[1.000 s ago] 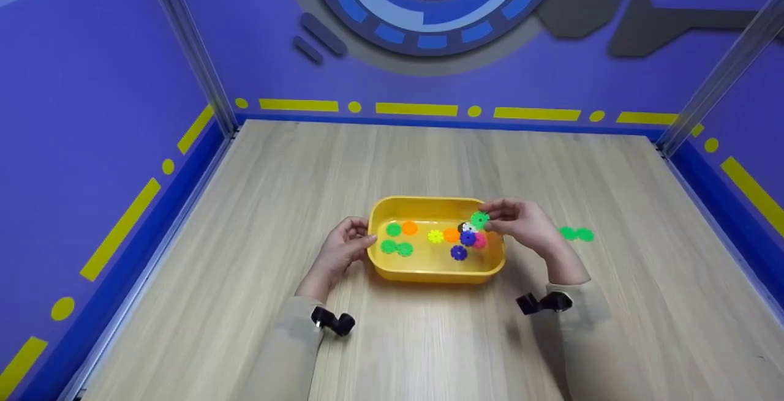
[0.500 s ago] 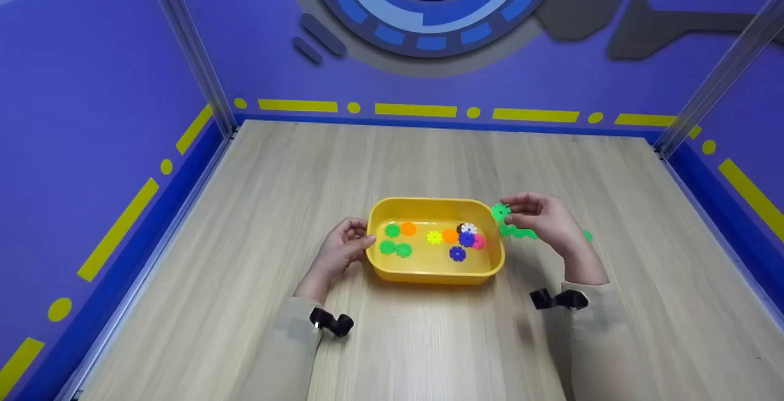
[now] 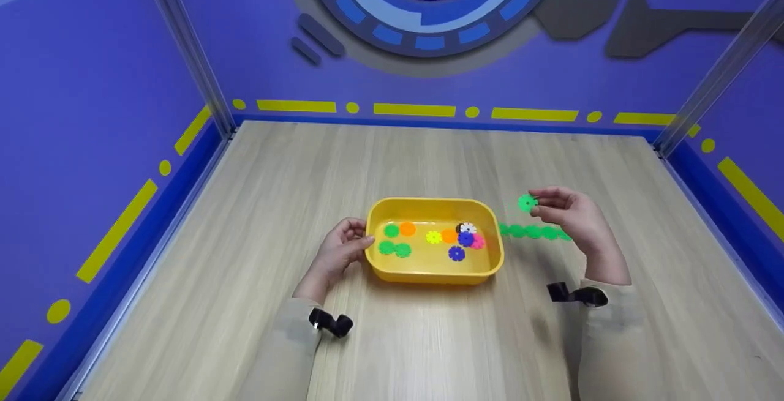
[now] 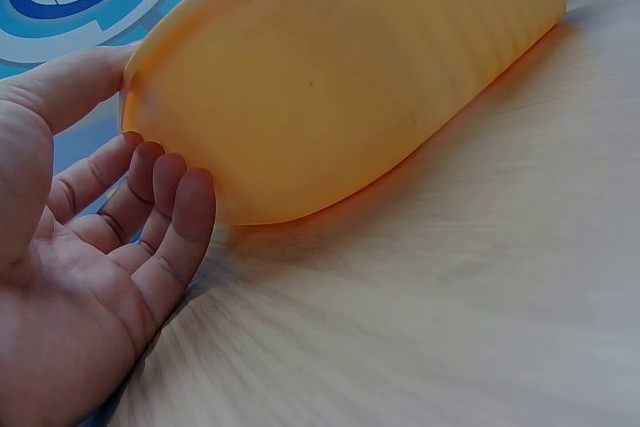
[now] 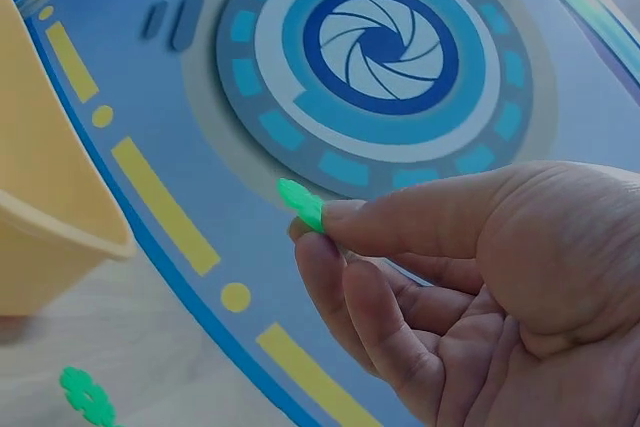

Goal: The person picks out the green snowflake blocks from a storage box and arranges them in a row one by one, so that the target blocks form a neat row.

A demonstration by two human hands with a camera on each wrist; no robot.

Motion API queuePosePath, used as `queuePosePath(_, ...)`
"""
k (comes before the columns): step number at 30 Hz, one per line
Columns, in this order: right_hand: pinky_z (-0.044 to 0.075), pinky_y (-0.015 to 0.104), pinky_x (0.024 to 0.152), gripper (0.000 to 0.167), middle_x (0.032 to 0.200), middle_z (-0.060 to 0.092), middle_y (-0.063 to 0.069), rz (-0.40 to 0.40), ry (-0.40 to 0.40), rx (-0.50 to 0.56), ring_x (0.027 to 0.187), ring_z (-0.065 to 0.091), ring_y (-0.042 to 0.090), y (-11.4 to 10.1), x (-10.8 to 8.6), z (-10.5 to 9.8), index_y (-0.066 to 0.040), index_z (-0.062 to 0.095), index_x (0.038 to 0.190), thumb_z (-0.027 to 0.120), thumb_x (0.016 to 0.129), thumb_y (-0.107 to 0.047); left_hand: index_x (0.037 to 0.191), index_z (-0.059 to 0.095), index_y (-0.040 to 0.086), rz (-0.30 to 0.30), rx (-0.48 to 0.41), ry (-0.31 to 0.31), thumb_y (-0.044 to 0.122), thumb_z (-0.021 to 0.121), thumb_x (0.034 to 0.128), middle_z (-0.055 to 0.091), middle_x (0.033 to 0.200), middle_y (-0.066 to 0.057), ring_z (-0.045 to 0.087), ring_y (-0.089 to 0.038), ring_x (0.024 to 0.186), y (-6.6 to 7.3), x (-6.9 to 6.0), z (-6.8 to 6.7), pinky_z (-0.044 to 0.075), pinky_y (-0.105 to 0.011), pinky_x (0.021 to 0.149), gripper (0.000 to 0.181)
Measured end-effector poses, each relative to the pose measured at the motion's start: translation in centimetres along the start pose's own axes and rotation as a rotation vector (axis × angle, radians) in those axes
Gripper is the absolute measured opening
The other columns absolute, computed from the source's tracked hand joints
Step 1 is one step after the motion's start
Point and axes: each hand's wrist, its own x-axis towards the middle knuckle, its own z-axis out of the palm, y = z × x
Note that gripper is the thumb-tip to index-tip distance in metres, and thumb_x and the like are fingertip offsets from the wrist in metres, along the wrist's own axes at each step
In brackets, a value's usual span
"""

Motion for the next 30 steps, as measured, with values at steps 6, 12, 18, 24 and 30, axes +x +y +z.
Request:
queuePosePath(6, 0.056, 0.015, 0.082, 0.048, 0.098, 0.069, -0.023, 0.010, 0.045, 0.027, 0.091, 0.069, -0.003, 0.8, -0.1, -1.3, 0.003, 0.058, 0.138, 0.070, 0.098, -0.021, 0.123, 0.056, 0.001, 0.006, 0.005, 0.000, 0.006, 0.073, 0.0910, 0.057, 0.102, -0.004, 0.057, -0.016, 0.086, 0.0, -0.1, -0.1, 0.050, -0.024, 0.061, 0.036)
queuePosePath(12, 0.057, 0.015, 0.082, 0.045, 0.096, 0.071, -0.021, 0.010, 0.074, 0.096, 0.088, 0.071, -0.002, 1.6, -0.3, -2.6, 0.001, 0.058, 0.138, 0.068, 0.100, -0.019, 0.124, 0.055, 0.000, 0.009, 0.001, -0.009, 0.006, 0.072, 0.0913, 0.057, 0.102, -0.004, 0.056, -0.015, 0.084, 0.0, -0.1, -0.1, 0.049, -0.023, 0.061, 0.037)
queuePosePath(18, 0.058, 0.015, 0.078, 0.036, 0.096, 0.074, -0.015, -0.008, 0.099, 0.239, 0.085, 0.073, 0.001, 1.9, -0.8, -3.5, -0.003, 0.063, 0.131, 0.071, 0.097, -0.012, 0.123, 0.055, 0.000, 0.009, -0.002, -0.006, 0.005, 0.072, 0.0919, 0.057, 0.102, -0.003, 0.056, -0.015, 0.085, 0.2, -0.3, 0.0, 0.048, -0.023, 0.061, 0.036)
queuePosePath(24, 0.058, 0.015, 0.078, 0.034, 0.095, 0.074, -0.014, 0.008, 0.133, 0.309, 0.084, 0.073, 0.002, 2.6, -1.1, -4.2, -0.006, 0.067, 0.128, 0.074, 0.094, -0.009, 0.121, 0.054, 0.000, 0.009, -0.007, -0.012, 0.004, 0.072, 0.0916, 0.056, 0.101, -0.003, 0.055, -0.015, 0.086, 0.1, -0.2, 0.0, 0.048, -0.023, 0.061, 0.035)
queuePosePath(30, 0.059, 0.015, 0.077, 0.029, 0.092, 0.075, -0.010, 0.009, 0.161, 0.380, 0.082, 0.075, 0.003, 3.3, -1.2, -5.0, -0.009, 0.069, 0.122, 0.073, 0.094, -0.006, 0.121, 0.054, 0.001, 0.000, -0.003, -0.001, 0.004, 0.071, 0.0920, 0.056, 0.101, -0.003, 0.056, -0.015, 0.085, 0.1, -0.2, 0.0, 0.048, -0.023, 0.061, 0.034)
